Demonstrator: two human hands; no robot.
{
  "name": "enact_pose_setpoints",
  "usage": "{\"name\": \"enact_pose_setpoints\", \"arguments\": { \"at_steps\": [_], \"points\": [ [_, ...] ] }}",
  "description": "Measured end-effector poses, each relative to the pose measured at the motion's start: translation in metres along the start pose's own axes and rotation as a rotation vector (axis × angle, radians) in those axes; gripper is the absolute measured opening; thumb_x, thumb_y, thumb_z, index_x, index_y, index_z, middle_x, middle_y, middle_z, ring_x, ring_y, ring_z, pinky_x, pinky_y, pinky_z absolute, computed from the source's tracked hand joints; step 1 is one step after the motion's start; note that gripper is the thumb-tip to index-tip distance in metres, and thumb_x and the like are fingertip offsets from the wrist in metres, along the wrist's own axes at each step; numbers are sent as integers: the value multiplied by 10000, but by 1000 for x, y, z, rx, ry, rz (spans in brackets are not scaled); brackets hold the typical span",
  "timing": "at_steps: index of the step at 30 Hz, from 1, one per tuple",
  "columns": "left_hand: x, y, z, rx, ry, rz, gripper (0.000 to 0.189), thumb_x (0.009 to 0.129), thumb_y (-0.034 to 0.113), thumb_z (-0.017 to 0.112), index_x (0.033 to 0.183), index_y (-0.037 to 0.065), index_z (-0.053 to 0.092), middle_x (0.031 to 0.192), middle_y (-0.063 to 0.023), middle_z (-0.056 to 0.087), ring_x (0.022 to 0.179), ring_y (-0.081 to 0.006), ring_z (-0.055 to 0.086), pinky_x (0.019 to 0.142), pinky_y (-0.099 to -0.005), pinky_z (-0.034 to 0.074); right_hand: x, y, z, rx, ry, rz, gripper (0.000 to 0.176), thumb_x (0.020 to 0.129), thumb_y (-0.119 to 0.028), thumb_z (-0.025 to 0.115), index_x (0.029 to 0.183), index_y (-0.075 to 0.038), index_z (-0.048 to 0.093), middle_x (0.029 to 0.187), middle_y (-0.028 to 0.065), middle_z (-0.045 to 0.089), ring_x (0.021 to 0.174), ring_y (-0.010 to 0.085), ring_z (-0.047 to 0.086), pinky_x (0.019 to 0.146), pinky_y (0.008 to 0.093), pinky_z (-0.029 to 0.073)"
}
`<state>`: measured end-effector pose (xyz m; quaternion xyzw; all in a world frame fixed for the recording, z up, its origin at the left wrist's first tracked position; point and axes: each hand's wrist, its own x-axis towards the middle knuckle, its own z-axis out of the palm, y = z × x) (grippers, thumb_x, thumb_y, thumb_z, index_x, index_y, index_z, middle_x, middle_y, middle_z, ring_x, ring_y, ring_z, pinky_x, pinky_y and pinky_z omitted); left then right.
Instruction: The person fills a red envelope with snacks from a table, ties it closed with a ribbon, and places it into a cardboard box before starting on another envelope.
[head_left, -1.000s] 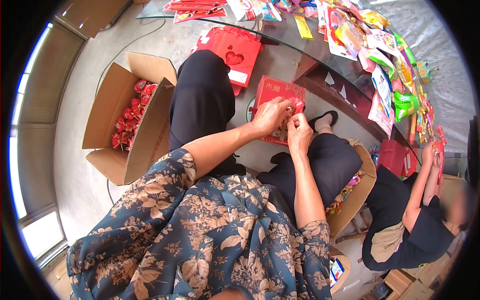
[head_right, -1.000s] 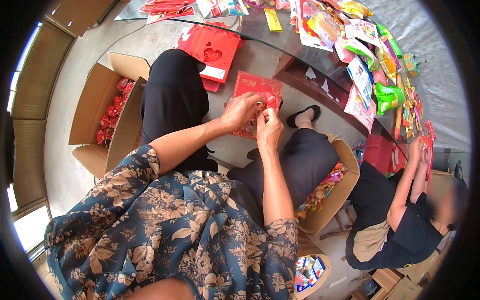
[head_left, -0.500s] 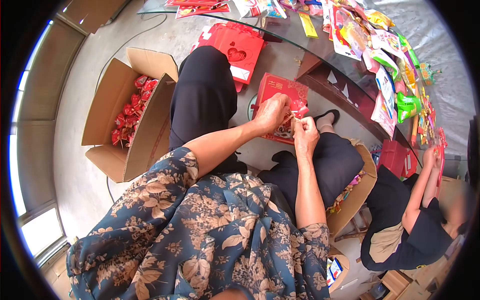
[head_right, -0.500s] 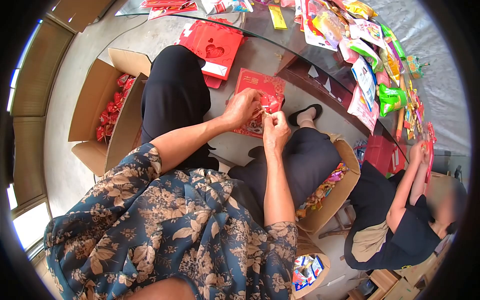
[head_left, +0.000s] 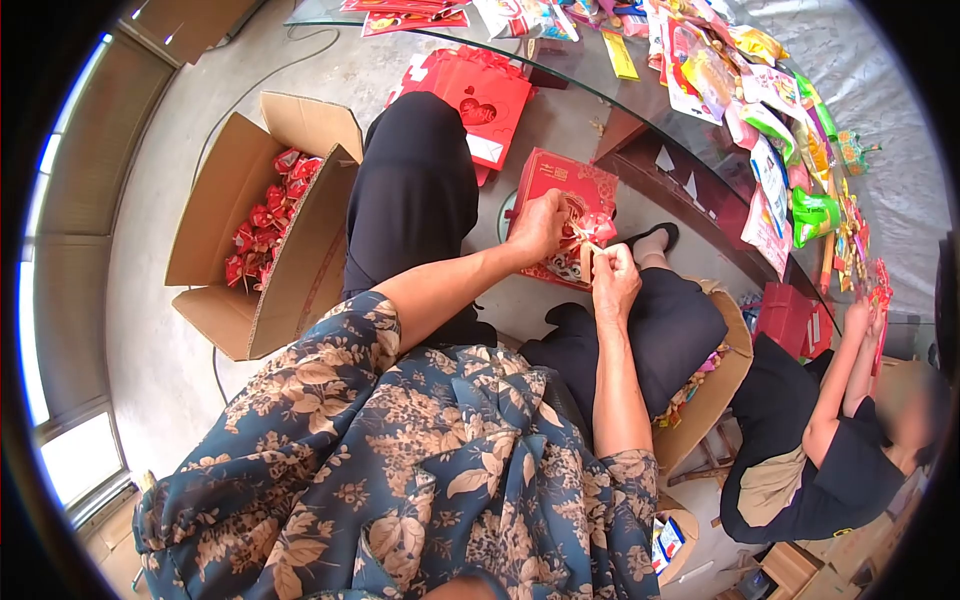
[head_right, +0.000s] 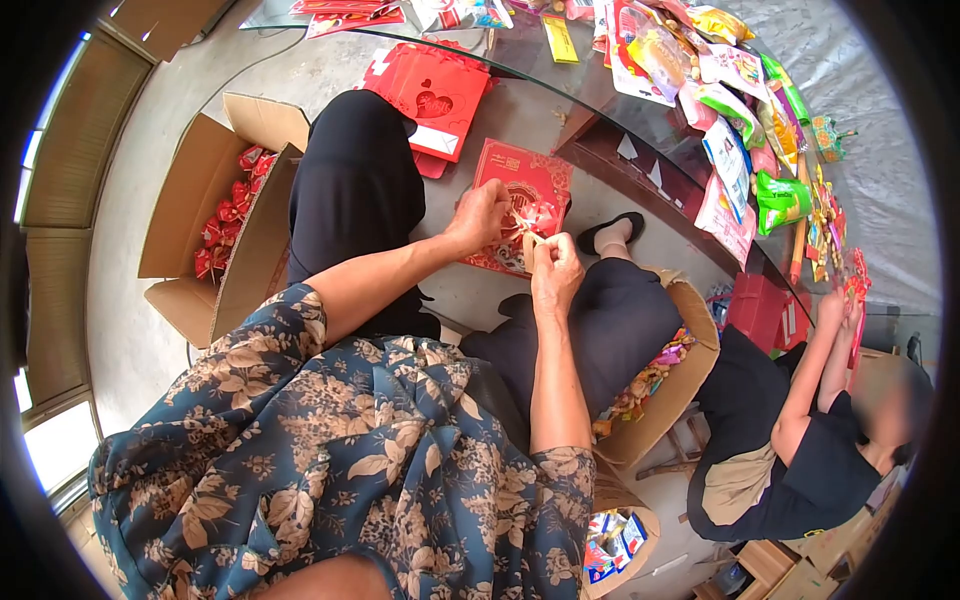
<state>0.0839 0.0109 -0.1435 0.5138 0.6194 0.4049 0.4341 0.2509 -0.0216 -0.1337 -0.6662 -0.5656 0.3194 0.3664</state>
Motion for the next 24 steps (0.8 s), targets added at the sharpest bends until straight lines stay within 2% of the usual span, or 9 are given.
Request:
{"name": "enact_pose_setpoints", "arguments": {
  "at_steps": [3, 6, 7, 11, 14, 16, 18, 20, 24],
  "points": [
    [0, 1, -2, -61, -52, -55, 30, 887, 15, 537, 910, -1, 549, 751, -192, 634, 655, -334, 645, 593, -441, 501, 3, 8, -2, -23, 0, 31, 88, 836, -92, 605, 780, -36, 565, 623, 20, 584, 573, 86, 525, 554, 275, 442],
    [1, 10, -13, -274, -276, -188, 46, 899, 17, 554, 939, 14, 530, 739, -138, 642, 520, -240, 620, 458, -394, 481, 2, -4, -11, 113, -92, 155, 89, 838, -95, 604, 777, -44, 566, 630, 17, 595, 583, 75, 543, 563, 265, 449],
    [3, 8, -14, -282, -419, -169, 237, 897, 19, 591, 1109, -6, 490, 870, -127, 665, 517, -171, 630, 428, -311, 520, 2, 0, -11, 149, -120, 114, 75, 840, -94, 609, 789, -49, 576, 634, 14, 599, 583, 66, 548, 555, 256, 447],
    [-2, -7, 0, -339, -477, -132, 418, 853, -31, 649, 1244, -29, 502, 986, -160, 696, 635, -162, 688, 510, -294, 572, -3, 0, -9, 141, -294, 41, 89, 886, -101, 615, 824, -46, 585, 667, -3, 595, 592, 63, 553, 563, 220, 437],
    [-2, -15, 10, -285, -471, -131, 299, 854, -18, 655, 1138, -42, 567, 879, -116, 709, 678, -158, 705, 556, -279, 582, -7, -23, -15, 196, -6, 6, 147, 866, -137, 665, 819, -20, 591, 658, 21, 593, 592, 75, 546, 588, 261, 463],
    [-8, -8, 7, -257, -411, -97, 193, 841, 14, 676, 1021, -22, 615, 793, -93, 706, 699, -150, 713, 588, -279, 572, 0, -37, -26, -68, 107, -243, 175, 856, -157, 713, 851, -16, 609, 833, 61, 613, 698, 140, 598, 648, 286, 485],
    [-13, 2, 8, -200, -368, -65, 191, 828, 35, 692, 997, -13, 617, 787, -103, 704, 699, -154, 716, 585, -289, 560, -2, -51, -27, -11, 74, -285, 155, 827, -131, 733, 874, -29, 626, 931, 76, 589, 762, 187, 602, 700, 324, 497],
    [-16, 6, 10, -113, -286, 85, 178, 813, 55, 701, 963, -4, 625, 754, -125, 688, 703, -162, 703, 595, -322, 525, 0, -37, -25, -161, 69, -431, 170, 794, -106, 746, 900, -38, 632, 977, 88, 586, 812, 224, 602, 749, 352, 499],
    [-23, 13, 7, -82, -199, 167, 169, 807, 54, 694, 960, 11, 638, 731, -150, 670, 704, -198, 686, 612, -347, 505, -5, -38, -23, -189, 2, -325, 211, 758, -87, 765, 904, -29, 625, 1036, 106, 586, 935, 271, 609, 821, 368, 493]
  ]
}}
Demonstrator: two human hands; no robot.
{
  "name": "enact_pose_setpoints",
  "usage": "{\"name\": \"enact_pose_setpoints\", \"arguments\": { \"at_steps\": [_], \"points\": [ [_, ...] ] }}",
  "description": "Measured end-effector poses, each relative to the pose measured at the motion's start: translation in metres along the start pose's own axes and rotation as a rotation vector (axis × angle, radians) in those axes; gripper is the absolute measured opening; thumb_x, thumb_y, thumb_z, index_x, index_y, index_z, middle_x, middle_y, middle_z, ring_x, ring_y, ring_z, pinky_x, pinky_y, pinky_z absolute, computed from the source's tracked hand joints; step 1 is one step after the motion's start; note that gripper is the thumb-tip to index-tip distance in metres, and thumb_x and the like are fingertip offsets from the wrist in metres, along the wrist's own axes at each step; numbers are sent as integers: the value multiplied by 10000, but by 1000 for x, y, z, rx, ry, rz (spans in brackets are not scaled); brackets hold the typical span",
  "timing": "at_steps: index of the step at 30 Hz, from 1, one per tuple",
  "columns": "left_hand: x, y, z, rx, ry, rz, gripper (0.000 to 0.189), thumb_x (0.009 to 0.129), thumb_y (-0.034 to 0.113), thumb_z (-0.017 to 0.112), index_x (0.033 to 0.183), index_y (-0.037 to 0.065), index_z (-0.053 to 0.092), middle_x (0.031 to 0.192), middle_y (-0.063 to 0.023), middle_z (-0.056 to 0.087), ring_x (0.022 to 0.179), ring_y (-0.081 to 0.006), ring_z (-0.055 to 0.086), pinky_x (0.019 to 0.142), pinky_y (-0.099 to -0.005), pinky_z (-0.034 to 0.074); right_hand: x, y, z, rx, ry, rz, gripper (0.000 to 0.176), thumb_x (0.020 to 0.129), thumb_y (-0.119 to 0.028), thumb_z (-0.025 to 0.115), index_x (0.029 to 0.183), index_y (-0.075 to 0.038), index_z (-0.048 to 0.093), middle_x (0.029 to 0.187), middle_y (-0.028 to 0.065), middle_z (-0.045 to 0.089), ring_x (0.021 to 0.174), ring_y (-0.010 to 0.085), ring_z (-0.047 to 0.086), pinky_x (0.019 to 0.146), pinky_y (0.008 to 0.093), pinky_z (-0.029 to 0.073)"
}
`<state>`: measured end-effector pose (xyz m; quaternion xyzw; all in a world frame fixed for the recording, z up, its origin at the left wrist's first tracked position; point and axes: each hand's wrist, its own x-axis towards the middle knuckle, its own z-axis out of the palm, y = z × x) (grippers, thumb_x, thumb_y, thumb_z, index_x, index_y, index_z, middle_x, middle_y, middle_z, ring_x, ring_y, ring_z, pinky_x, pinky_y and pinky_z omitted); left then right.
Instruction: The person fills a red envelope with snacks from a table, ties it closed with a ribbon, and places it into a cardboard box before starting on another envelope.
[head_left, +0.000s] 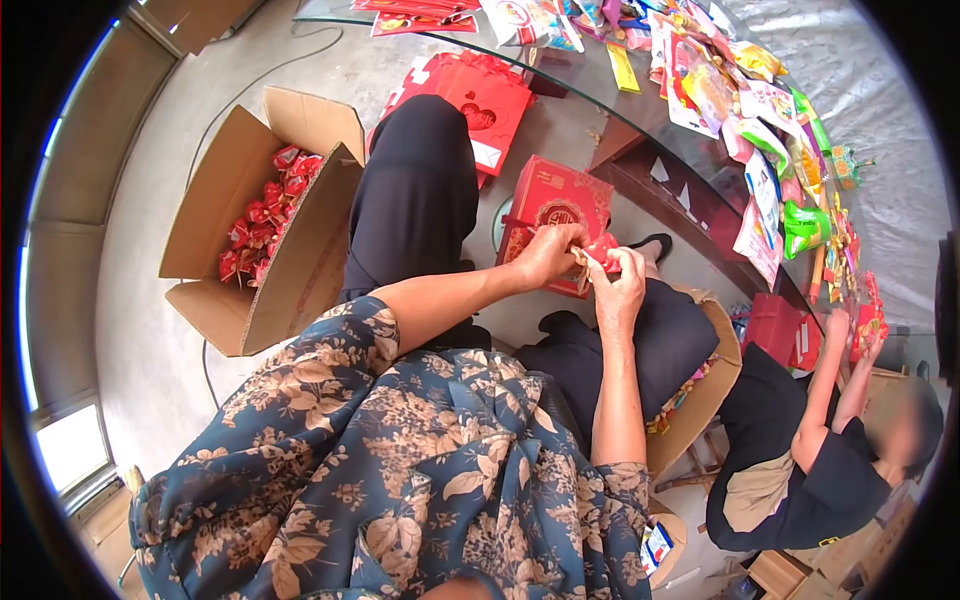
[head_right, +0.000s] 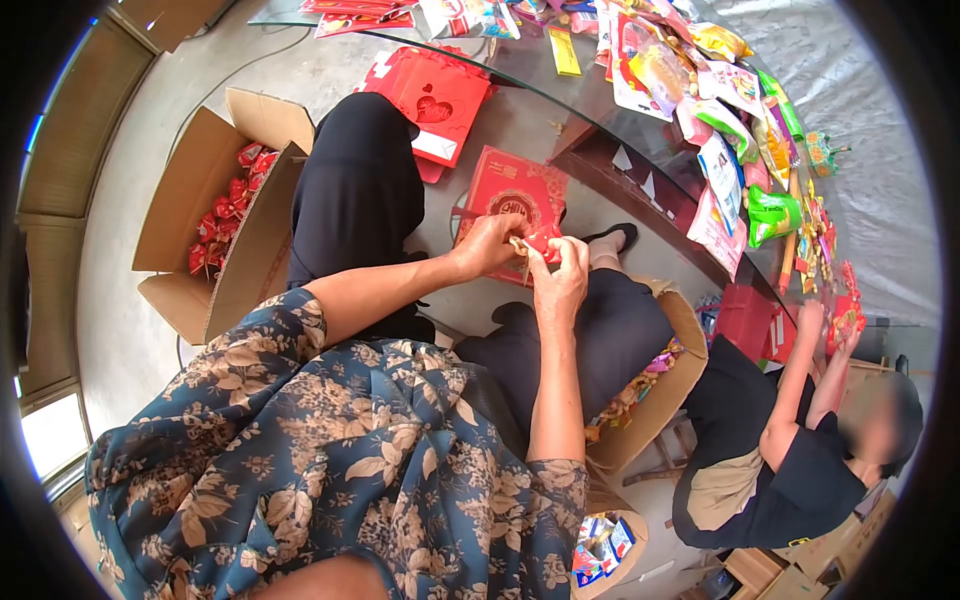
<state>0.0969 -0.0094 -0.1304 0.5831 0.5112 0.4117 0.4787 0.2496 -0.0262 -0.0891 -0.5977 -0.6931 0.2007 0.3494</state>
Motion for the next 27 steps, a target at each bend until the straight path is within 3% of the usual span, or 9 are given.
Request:
{"name": "enact_pose_setpoints", "arguments": {
  "at_steps": [5, 10, 13, 16, 19, 22, 27],
  "points": [
    [4, -6, 1, -5, 35, -32, 168, 820, 74, 693, 969, 16, 646, 712, -164, 652, 675, -195, 664, 608, -350, 498, 0, -9, 3, 17, 3, -317, 143, 776, -27, 731, 895, -57, 658, 1166, 127, 588, 1037, 310, 573, 848, 400, 493],
    [4, 2, -5, 0, 76, -60, 187, 851, 132, 712, 967, 3, 641, 687, -161, 638, 671, -184, 663, 601, -361, 496, 5, -9, -1, 125, 80, -236, 112, 808, -10, 695, 909, -19, 647, 1031, 102, 639, 985, 282, 596, 873, 389, 479],
    [4, 6, -6, -21, 59, -61, 195, 802, 18, 677, 988, -28, 643, 814, -220, 667, 788, -281, 700, 663, -380, 522, 5, -7, -2, -11, 147, -217, 136, 801, -29, 705, 923, -17, 645, 1032, 106, 636, 986, 282, 602, 882, 394, 477],
    [2, 6, -6, 88, 43, 104, 219, 891, 176, 697, 955, -20, 624, 792, -148, 661, 749, -147, 658, 640, -347, 508, 3, -8, -3, 27, 113, -144, 135, 804, -38, 695, 925, -9, 643, 1020, 113, 634, 983, 285, 608, 885, 390, 476],
    [3, -6, 1, -123, -27, 213, 264, 890, 188, 696, 1002, -20, 578, 863, -122, 669, 797, -160, 667, 690, -335, 529, 1, 12, 3, 113, 55, 12, 115, 825, -29, 661, 932, 4, 640, 988, 122, 630, 944, 278, 626, 838, 368, 494],
    [-2, 2, -1, -309, -87, 95, 335, 880, 219, 704, 1038, -12, 519, 870, -105, 665, 829, -178, 680, 723, -332, 540, -1, 10, -1, 71, 62, -27, 107, 826, 9, 644, 933, -1, 638, 958, 110, 633, 897, 265, 641, 794, 357, 508],
    [-1, 11, -6, -41, 11, 67, 330, 855, 240, 697, 1011, 3, 531, 766, -135, 639, 722, -181, 655, 636, -355, 515, -2, -6, 4, 151, 63, -56, 126, 818, 65, 609, 917, -8, 632, 929, 104, 632, 850, 260, 645, 762, 350, 516]
  ]
}}
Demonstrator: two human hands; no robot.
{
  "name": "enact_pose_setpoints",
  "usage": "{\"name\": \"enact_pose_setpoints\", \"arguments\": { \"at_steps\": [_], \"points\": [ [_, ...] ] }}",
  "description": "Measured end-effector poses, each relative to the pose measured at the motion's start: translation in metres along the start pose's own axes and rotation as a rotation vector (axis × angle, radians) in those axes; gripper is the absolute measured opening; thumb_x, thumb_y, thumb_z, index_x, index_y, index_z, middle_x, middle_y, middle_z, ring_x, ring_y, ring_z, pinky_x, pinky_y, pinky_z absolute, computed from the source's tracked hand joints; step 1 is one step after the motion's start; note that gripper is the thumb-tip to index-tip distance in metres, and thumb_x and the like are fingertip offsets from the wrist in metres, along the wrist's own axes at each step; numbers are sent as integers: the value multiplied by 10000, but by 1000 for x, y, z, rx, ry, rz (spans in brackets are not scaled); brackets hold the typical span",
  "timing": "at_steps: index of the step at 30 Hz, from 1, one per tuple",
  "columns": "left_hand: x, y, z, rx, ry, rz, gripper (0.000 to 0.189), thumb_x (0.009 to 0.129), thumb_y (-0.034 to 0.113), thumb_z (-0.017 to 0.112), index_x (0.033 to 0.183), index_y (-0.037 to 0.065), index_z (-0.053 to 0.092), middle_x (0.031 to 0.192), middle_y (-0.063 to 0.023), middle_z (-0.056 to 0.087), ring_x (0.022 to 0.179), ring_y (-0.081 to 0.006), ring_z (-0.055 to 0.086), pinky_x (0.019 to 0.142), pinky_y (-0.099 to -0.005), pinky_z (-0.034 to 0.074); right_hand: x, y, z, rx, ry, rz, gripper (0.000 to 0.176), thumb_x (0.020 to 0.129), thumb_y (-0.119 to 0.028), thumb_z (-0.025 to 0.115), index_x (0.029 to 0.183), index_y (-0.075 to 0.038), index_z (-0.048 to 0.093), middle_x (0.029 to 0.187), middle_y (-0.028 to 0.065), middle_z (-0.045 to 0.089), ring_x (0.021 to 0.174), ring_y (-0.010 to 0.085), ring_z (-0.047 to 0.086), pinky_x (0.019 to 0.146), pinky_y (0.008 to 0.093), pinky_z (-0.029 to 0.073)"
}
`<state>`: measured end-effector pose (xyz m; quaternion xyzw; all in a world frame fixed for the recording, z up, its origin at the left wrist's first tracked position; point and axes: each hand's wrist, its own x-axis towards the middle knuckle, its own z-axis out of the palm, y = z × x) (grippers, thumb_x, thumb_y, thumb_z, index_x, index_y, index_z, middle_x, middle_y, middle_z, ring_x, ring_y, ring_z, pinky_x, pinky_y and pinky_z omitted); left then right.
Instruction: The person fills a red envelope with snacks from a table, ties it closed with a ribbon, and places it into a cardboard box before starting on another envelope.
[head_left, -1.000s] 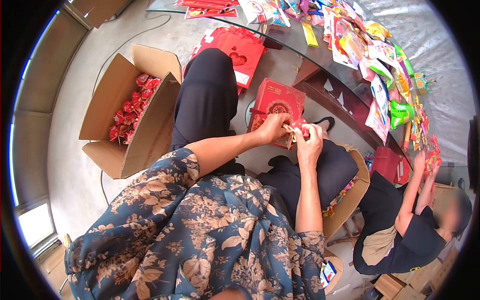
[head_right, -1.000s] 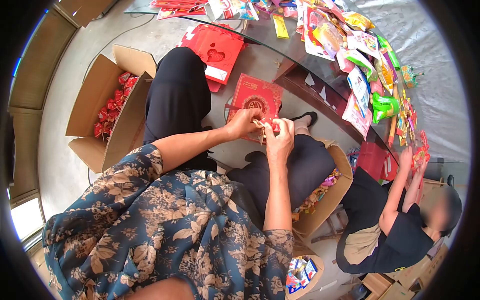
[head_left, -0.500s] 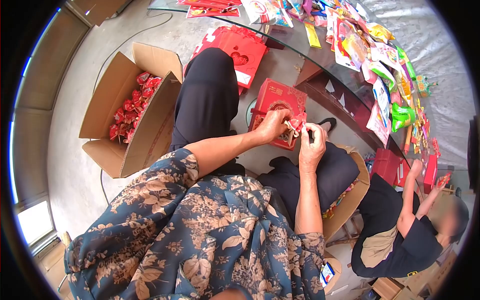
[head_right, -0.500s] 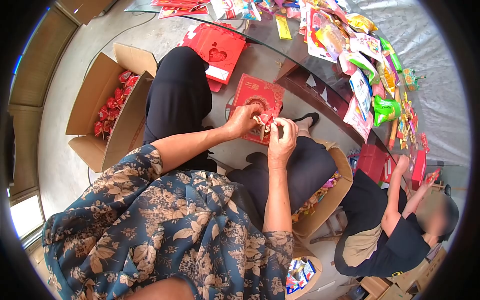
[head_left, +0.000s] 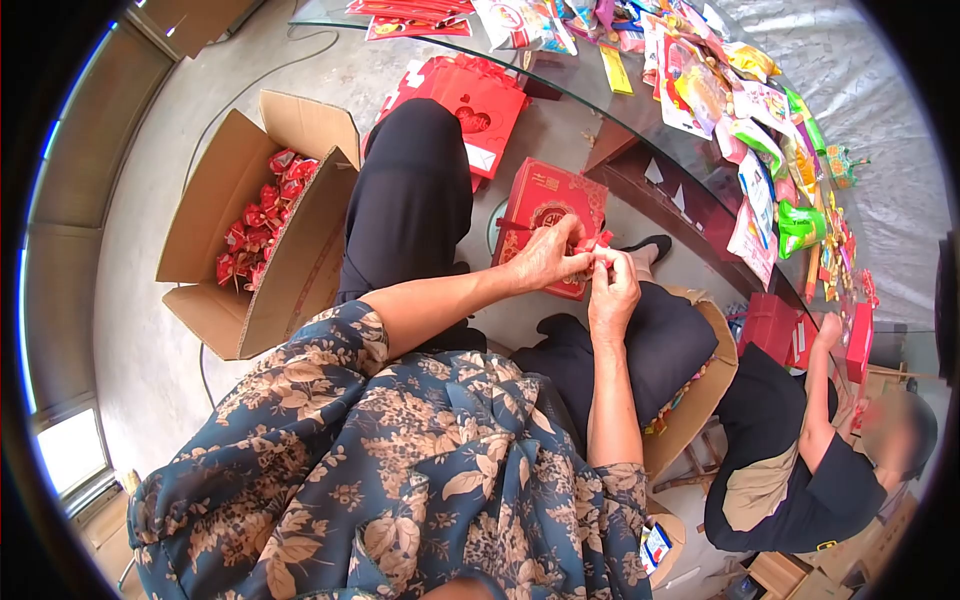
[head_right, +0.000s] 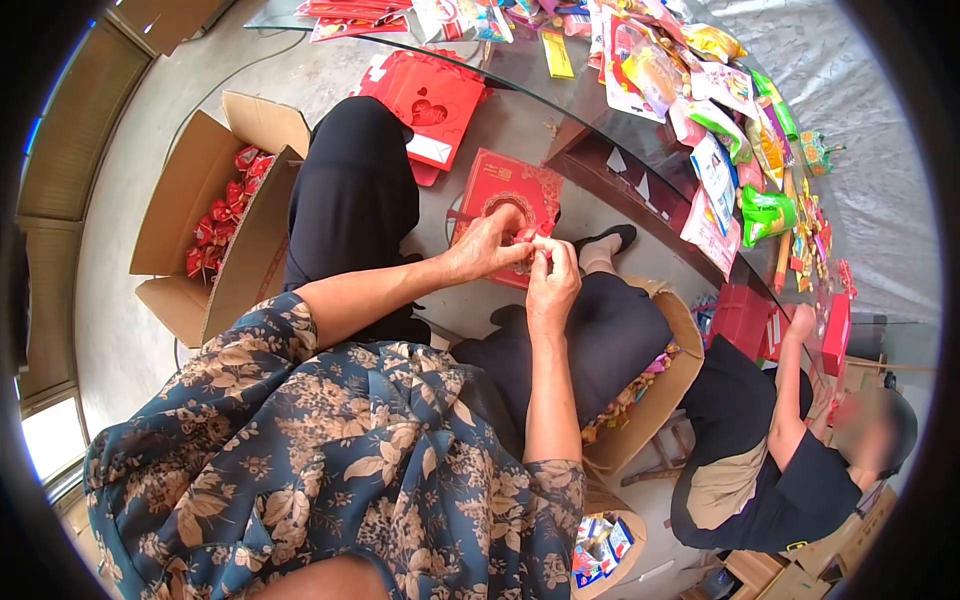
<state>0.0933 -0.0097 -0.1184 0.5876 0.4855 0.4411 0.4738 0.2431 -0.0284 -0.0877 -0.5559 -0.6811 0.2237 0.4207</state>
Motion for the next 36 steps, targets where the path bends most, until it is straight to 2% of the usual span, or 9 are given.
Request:
{"name": "enact_pose_setpoints", "arguments": {
  "at_steps": [9, 10, 13, 16, 22, 26, 30, 33, 36],
  "points": [
    [9, -18, -6, -72, 61, -155, 228, 875, 192, 524, 838, -17, 604, 691, -123, 616, 638, -162, 604, 574, -335, 488, 2, -4, -2, 24, -67, 51, 88, 831, 17, 658, 913, -13, 648, 987, 107, 599, 813, 228, 630, 734, 331, 519],
    [7, -4, -10, -204, 11, -311, 198, 882, 163, 518, 830, -2, 615, 679, -100, 608, 590, -149, 588, 508, -300, 475, 1, -2, -2, -6, -86, 3, 93, 828, 9, 672, 916, -14, 651, 1009, 108, 592, 817, 221, 628, 732, 326, 519],
    [13, -24, -2, -268, 51, -209, 174, 896, 138, 506, 852, 8, 613, 668, -75, 600, 528, -139, 563, 449, -280, 452, 0, -1, -3, -21, -168, -26, 154, 785, -21, 732, 918, -21, 653, 1091, 115, 571, 852, 224, 619, 754, 327, 519],
    [18, -29, 0, -656, 70, -395, 157, 909, 114, 495, 899, 2, 605, 638, -64, 577, 510, -128, 553, 445, -283, 447, 0, 6, -1, -44, -158, -74, 194, 769, -29, 743, 940, -35, 651, 1132, 126, 563, 939, 258, 614, 809, 350, 513],
    [18, -19, -10, -384, -52, -275, 141, 925, 108, 492, 942, 16, 598, 711, -61, 575, 540, -131, 536, 475, -279, 457, 6, -2, 2, -114, -102, -63, 201, 762, -28, 736, 941, -58, 650, 1223, 151, 532, 1088, 316, 580, 885, 392, 497],
    [23, -27, -8, -573, 70, -331, 137, 938, 121, 493, 921, 26, 590, 762, -37, 579, 576, -131, 556, 554, -290, 486, 6, -10, 3, -44, -217, -125, 113, 787, -25, 708, 879, -37, 643, 1227, 148, 541, 1126, 300, 564, 959, 371, 454],
    [22, 25, -38, -765, 48, -474, 148, 971, 166, 506, 952, 38, 579, 832, -14, 579, 710, -103, 584, 611, -267, 526, 10, -19, 1, 133, -46, -104, 71, 848, -71, 671, 889, -22, 640, 1172, 132, 584, 1063, 244, 576, 882, 330, 475],
    [30, 35, -62, -610, 89, -216, 150, 982, 181, 515, 982, 42, 571, 825, 1, 577, 704, -83, 583, 620, -249, 531, 15, 5, -1, 303, 164, 13, 115, 916, -89, 602, 978, 7, 612, 1184, 113, 586, 1026, 197, 583, 848, 311, 492],
    [18, 94, -121, -633, 121, -18, 135, 982, 171, 525, 1025, 60, 588, 833, 11, 591, 711, -82, 610, 627, -231, 527, 14, 13, -3, 417, 167, 274, 168, 946, -94, 569, 1083, -2, 603, 1128, 97, 611, 916, 150, 616, 781, 278, 517]
  ]
}}
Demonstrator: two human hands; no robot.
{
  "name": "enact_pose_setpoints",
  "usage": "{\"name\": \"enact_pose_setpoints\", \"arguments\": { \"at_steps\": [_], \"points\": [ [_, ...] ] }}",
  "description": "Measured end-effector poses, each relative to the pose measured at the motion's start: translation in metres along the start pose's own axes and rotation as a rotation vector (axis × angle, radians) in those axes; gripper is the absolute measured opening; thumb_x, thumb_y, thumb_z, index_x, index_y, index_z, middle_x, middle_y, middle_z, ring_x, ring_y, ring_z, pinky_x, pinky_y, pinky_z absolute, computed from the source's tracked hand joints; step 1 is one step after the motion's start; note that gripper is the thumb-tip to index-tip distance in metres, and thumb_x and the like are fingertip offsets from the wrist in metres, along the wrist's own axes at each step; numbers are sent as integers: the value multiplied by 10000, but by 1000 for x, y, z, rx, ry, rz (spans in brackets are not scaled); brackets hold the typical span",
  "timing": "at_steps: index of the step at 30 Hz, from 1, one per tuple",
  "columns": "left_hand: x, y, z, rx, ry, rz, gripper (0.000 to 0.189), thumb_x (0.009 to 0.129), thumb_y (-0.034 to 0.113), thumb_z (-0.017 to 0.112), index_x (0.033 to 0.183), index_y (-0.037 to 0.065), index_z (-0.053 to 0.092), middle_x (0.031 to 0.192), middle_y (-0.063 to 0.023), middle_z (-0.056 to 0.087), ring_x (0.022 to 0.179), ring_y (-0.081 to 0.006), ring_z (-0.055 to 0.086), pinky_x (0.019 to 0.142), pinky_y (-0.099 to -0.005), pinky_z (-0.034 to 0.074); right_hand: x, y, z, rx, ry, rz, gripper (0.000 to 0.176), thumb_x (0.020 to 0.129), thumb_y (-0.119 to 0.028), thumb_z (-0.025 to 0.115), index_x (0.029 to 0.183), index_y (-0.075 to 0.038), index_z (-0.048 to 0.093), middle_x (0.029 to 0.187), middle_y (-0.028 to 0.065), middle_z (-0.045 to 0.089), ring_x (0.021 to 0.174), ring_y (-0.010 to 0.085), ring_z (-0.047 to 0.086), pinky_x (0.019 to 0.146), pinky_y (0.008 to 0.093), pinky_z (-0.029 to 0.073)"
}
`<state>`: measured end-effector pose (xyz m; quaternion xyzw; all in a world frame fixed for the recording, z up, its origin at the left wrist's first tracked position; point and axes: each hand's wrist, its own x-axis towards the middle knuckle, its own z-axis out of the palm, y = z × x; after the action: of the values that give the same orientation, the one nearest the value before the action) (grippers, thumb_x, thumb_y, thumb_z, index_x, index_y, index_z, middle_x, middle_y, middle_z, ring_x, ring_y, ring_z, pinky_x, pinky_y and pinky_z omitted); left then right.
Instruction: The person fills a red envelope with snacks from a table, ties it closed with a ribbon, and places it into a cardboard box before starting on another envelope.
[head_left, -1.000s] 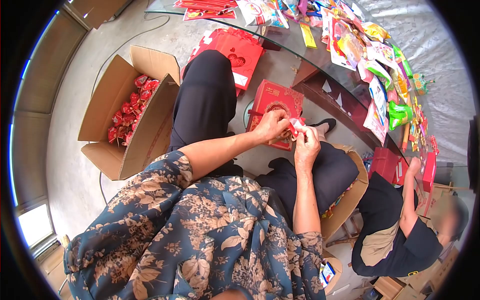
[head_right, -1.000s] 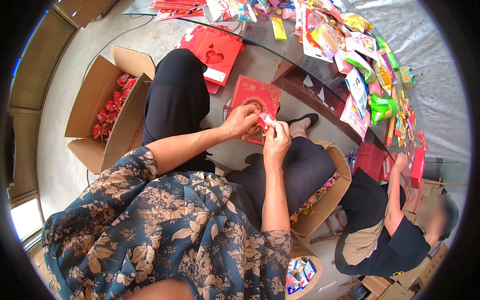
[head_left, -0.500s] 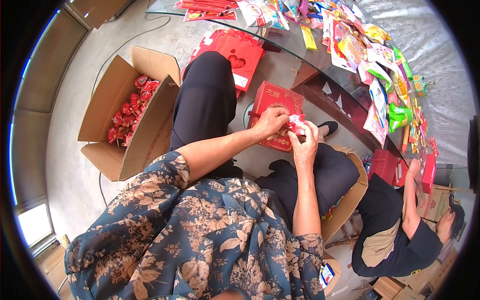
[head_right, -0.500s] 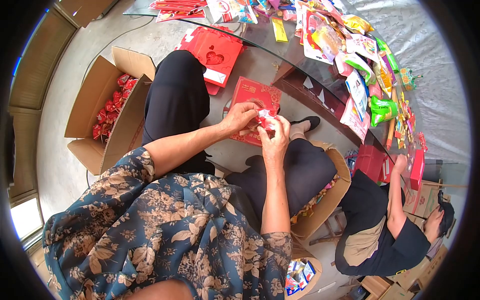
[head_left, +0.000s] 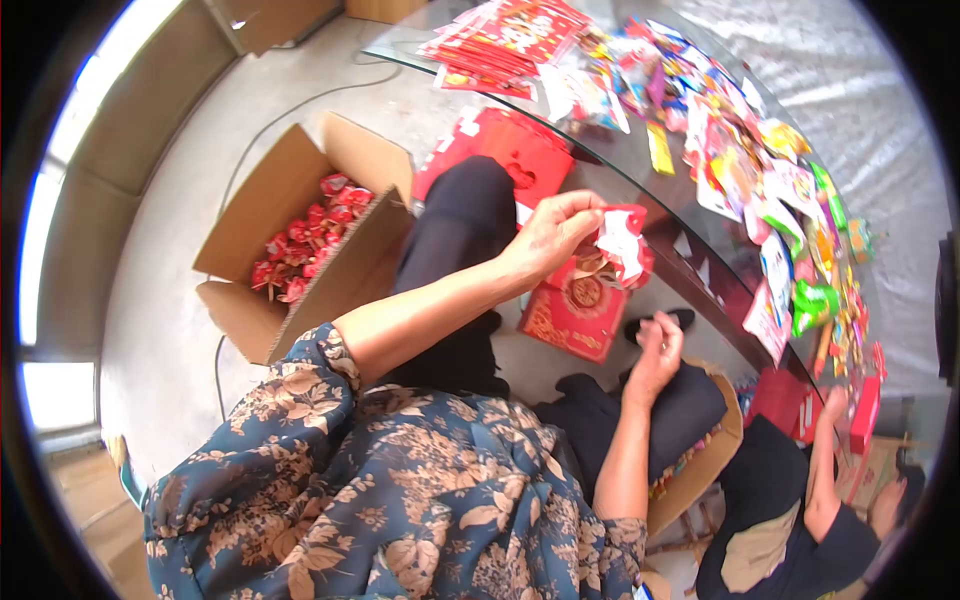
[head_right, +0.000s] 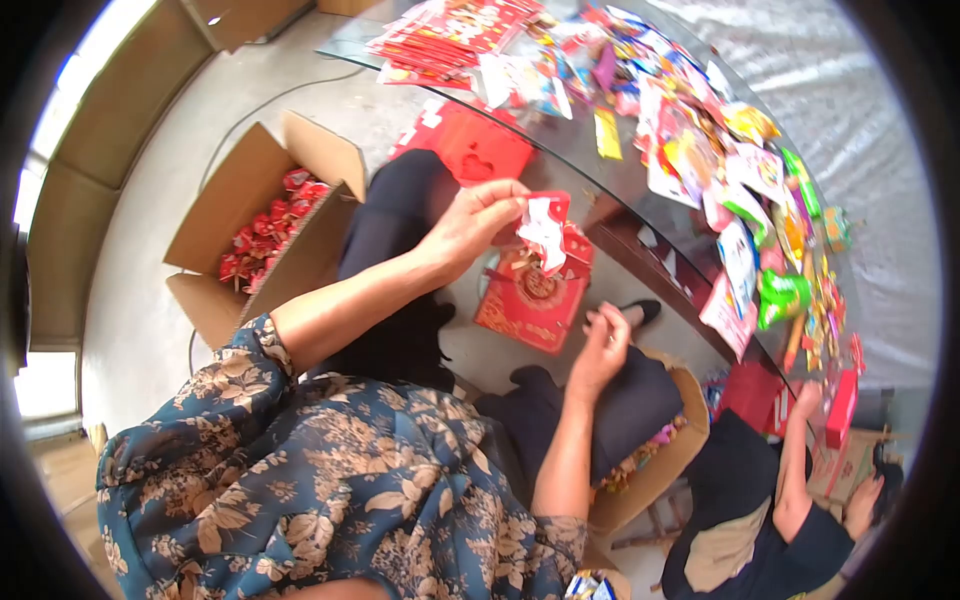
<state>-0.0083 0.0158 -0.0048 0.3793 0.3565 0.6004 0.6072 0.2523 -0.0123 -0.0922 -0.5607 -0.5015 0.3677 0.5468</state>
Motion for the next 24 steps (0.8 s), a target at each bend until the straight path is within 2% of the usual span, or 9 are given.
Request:
{"name": "enact_pose_setpoints", "arguments": {
  "at_steps": [4, 7, 10, 12, 16, 18, 22, 24],
  "points": [
    [-27, 107, -44, -23, 161, 203, 138, 966, 154, 540, 1020, 33, 582, 830, -11, 613, 706, -66, 607, 617, -221, 493, 0, 4, 8, -118, -85, 55, 205, 945, -85, 554, 1120, 4, 609, 907, 60, 652, 832, 128, 625, 728, 263, 522],
    [-57, 170, -100, 14, 265, 381, 164, 989, 145, 507, 1084, 22, 560, 884, -51, 653, 745, -116, 663, 633, -251, 550, 0, 18, 15, -122, -216, 86, 219, 951, -140, 585, 1118, -1, 610, 968, 57, 634, 848, 112, 619, 699, 229, 500],
    [-102, 194, -149, 86, 377, 448, 180, 1003, 158, 506, 1050, -9, 553, 883, -53, 642, 782, -99, 641, 708, -259, 555, 3, 31, 23, -147, -294, 92, 211, 959, -133, 575, 1121, -2, 609, 966, 50, 626, 836, 99, 602, 688, 216, 482],
    [-131, 204, -181, 221, 505, 389, 194, 1006, 186, 515, 1023, 1, 569, 874, -38, 630, 787, -84, 620, 714, -255, 549, 6, 38, 22, -179, -359, 131, 197, 976, -126, 553, 1120, -3, 609, 943, 41, 617, 828, 90, 582, 685, 208, 472],
    [-195, 198, -240, 517, 728, 124, 248, 1011, 261, 525, 999, 26, 603, 871, -3, 610, 792, -59, 589, 734, -250, 541, 6, 32, 25, -261, -482, 190, 166, 980, -102, 535, 1092, -5, 611, 958, 43, 615, 820, 97, 581, 674, 216, 472],
    [-221, 185, -253, 648, 731, 42, 300, 1014, 325, 521, 1009, 42, 620, 880, 16, 606, 810, -48, 584, 773, -246, 537, 12, 35, 25, -270, -486, 203, 160, 971, -98, 540, 1065, 4, 617, 948, 52, 625, 806, 107, 589, 681, 229, 474],
    [-265, 167, -281, 619, 856, -66, 312, 1017, 341, 518, 996, 46, 618, 859, 18, 607, 823, -46, 591, 771, -248, 533, 14, 34, 27, -337, -587, 281, 142, 965, -87, 537, 1051, -6, 615, 946, 49, 631, 802, 111, 600, 659, 236, 483],
    [-280, 155, -290, 571, 877, -129, 307, 1017, 334, 519, 986, 45, 617, 856, 22, 608, 817, -45, 587, 759, -247, 531, 17, 40, 26, -416, -622, 241, 138, 964, -82, 534, 1048, -8, 615, 941, 49, 631, 799, 116, 608, 660, 239, 487]
  ]
}}
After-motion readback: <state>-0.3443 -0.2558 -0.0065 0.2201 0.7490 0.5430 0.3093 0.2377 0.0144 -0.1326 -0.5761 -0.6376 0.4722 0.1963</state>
